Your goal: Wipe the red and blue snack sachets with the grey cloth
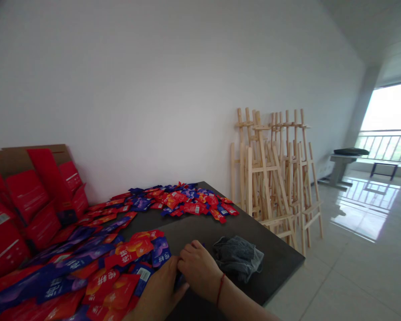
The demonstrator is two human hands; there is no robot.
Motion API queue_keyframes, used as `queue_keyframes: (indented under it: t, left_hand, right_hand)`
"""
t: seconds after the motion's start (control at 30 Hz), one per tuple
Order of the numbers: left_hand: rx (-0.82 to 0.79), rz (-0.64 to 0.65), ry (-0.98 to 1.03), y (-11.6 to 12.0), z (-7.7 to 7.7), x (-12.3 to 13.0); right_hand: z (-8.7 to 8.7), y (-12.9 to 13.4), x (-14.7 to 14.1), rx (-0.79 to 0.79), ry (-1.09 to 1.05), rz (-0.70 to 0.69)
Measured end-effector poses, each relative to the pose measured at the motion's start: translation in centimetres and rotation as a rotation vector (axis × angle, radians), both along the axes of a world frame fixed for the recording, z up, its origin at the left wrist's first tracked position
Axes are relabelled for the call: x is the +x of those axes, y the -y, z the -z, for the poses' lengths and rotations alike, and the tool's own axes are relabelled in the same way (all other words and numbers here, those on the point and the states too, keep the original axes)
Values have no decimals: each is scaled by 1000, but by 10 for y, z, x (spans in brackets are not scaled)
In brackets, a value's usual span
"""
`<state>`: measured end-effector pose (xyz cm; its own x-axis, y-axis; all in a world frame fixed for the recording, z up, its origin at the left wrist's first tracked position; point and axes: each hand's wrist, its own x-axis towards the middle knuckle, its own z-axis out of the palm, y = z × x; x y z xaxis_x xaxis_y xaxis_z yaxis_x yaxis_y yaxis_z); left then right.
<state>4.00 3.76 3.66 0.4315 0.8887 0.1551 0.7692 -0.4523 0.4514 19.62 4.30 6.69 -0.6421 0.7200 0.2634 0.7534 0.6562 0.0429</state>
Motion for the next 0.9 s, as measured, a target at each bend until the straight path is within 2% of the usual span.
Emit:
queue_keyframes:
  t: [0.07,0.17,0.27,0.3,0.37,0.4,0.43,0.53,0.6,0.7,0.8,0.9]
  left_hand:
    - [-82,-41,114,-11,3,7]
    - [-426,-162,421,-19,6,11]
    - [-775,-206,628,-10,12,12]
    - [-852,-164,608,-5,13,11]
    - [-945,-53,418,3,12,6]
    - [-922,-11,282,5,10,3]
    - [-822,21,147,5,7,-1]
    - [-256,39,-96,-11,-6,-10]
    - [-6,53,-237,-28,-12,-11]
    - [6,86,-419,-49,-17,-7]
    - [-26,112,-455,-59,-18,-2]
    - [-30,110,-475,-59,-21,-1]
  right_hand:
    - [-8,1,6,113,-112,28]
    - [-8,-1,29,194,-276,230]
    - [12,-4,60,144,-261,479]
    - [23,-5,69,112,-239,561]
    - [44,-4,81,51,-190,675]
    - [53,-3,85,23,-170,698]
    - [60,-1,86,-2,-157,701]
    - [66,3,83,-56,-149,647]
    - [63,7,81,-73,-147,605]
    - [58,17,86,-93,-144,490]
    - [59,29,101,-129,-147,352]
    - [63,32,116,-125,-166,363]
